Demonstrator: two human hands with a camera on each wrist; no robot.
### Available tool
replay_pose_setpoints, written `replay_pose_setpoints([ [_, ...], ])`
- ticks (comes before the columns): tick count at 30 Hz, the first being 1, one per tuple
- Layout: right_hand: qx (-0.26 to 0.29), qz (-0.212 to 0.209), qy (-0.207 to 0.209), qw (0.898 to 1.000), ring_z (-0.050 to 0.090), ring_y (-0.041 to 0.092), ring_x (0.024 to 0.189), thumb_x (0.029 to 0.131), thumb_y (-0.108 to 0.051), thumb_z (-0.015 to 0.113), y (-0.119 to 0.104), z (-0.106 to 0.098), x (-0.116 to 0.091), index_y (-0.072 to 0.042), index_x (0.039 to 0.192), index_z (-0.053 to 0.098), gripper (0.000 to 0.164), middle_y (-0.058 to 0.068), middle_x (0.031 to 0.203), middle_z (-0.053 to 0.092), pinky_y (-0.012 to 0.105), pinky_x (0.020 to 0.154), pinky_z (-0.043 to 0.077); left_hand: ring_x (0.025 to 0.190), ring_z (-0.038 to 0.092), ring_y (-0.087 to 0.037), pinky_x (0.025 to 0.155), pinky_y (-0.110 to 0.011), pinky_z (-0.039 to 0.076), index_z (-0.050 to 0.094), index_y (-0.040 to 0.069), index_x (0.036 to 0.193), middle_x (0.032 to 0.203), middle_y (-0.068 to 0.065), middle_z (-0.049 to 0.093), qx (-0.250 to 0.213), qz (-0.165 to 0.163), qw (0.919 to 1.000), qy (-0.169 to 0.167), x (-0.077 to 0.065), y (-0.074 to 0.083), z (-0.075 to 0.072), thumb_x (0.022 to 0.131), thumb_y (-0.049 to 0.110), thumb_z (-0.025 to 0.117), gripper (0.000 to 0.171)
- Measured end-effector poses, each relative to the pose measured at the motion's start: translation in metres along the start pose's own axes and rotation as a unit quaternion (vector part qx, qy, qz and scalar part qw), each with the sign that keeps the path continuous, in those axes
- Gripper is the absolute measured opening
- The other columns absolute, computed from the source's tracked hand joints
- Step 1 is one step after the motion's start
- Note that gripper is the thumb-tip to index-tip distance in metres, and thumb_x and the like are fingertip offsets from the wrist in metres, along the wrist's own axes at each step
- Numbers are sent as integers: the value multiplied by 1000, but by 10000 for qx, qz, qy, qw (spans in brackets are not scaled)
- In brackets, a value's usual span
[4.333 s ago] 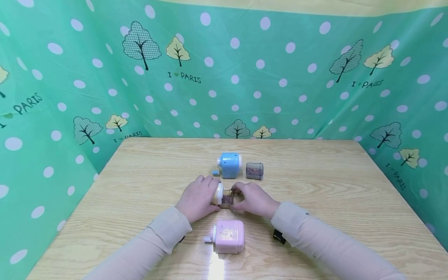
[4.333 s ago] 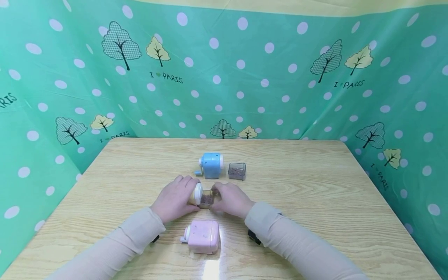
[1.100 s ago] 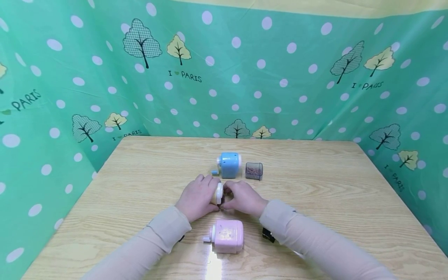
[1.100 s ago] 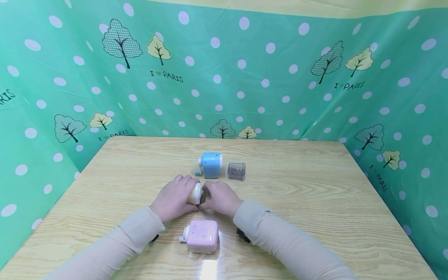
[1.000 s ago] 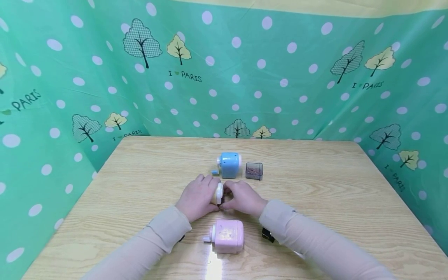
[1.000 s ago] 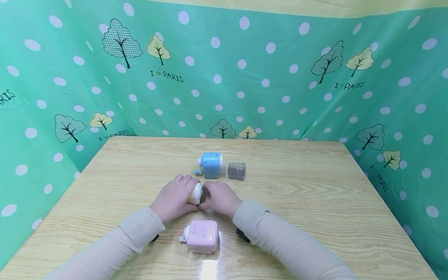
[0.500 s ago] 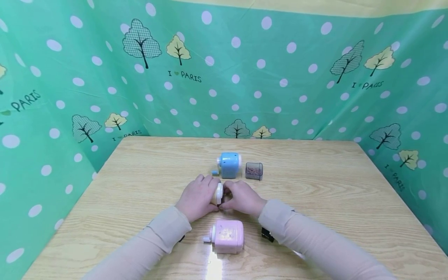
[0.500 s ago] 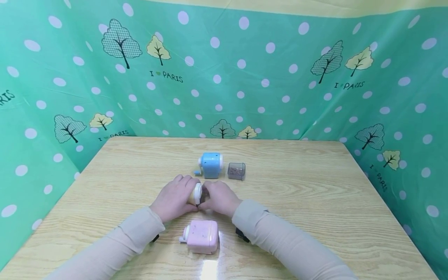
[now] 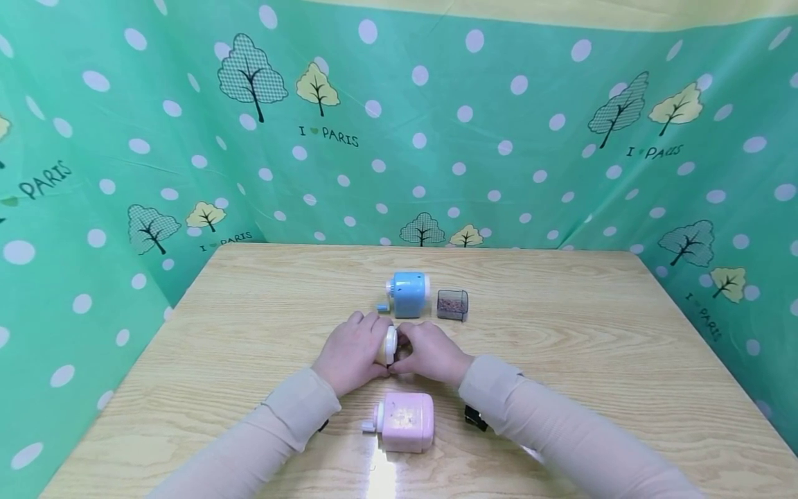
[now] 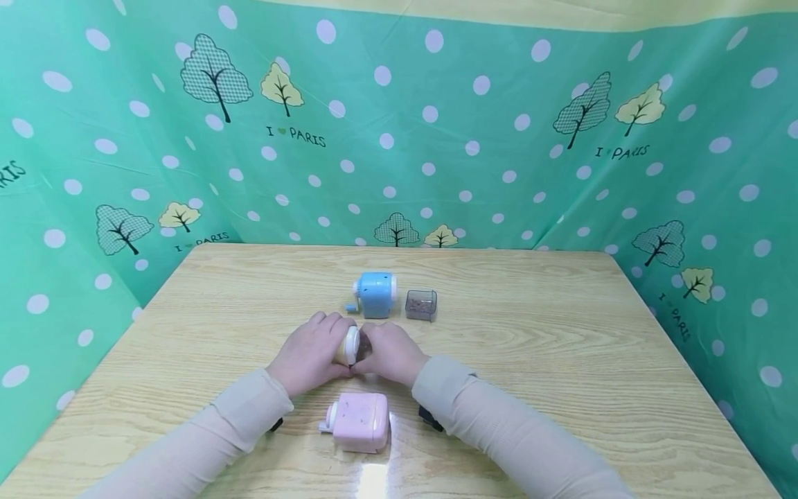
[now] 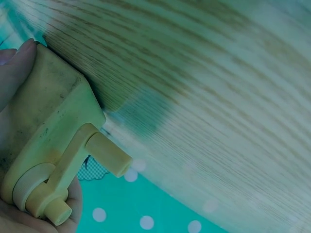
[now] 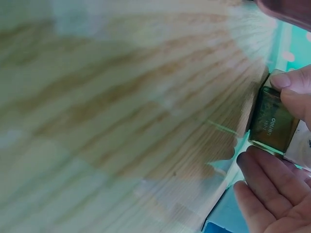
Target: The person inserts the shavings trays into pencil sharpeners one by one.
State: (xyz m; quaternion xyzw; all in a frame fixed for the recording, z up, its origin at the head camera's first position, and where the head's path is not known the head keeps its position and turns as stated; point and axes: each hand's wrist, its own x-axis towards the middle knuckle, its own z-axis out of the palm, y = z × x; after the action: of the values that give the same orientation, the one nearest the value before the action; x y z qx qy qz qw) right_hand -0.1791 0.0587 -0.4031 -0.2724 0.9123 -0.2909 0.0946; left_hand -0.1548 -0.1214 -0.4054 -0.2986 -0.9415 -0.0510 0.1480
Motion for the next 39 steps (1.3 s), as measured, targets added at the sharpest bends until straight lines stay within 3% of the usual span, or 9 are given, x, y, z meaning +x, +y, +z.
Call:
replay_pose_setpoints([
  [15,-169,-52,-172,9997,67,20,96,73,-31,85,1,-5,1,-1,117,66,56,10,106,74,38,88,54,80,54,-22,68,-36,54,61,3,117,100,-11,63,-48,-26,9999,-90,1,0,-3,63,44,88,73],
  [25,-243,-339,-444,9981,66,20,93,80,-27,78,7,-12,-2,-3,120,67,48,11,110,74,37,86,55,87,58,-27,74,-40,55,61,0,123,106,-12,66,-281,-14,9995,-150,-1,-1,-6,68,58,79,82],
  [34,-185,-15,-649,9977,66,26,110,83,-25,77,10,-30,-6,-2,128,66,52,12,123,71,42,96,53,104,62,-33,85,-47,55,60,0,133,123,-18,67,-64,-290,9973,-670,3,3,-20,79,66,64,85],
  [39,-174,23,-520,9985,67,25,112,86,-25,74,14,-43,-6,-1,128,65,50,10,121,72,43,98,52,101,63,-31,81,-47,56,62,2,128,119,-14,69,121,-217,9970,-728,9,2,-27,81,68,60,80],
])
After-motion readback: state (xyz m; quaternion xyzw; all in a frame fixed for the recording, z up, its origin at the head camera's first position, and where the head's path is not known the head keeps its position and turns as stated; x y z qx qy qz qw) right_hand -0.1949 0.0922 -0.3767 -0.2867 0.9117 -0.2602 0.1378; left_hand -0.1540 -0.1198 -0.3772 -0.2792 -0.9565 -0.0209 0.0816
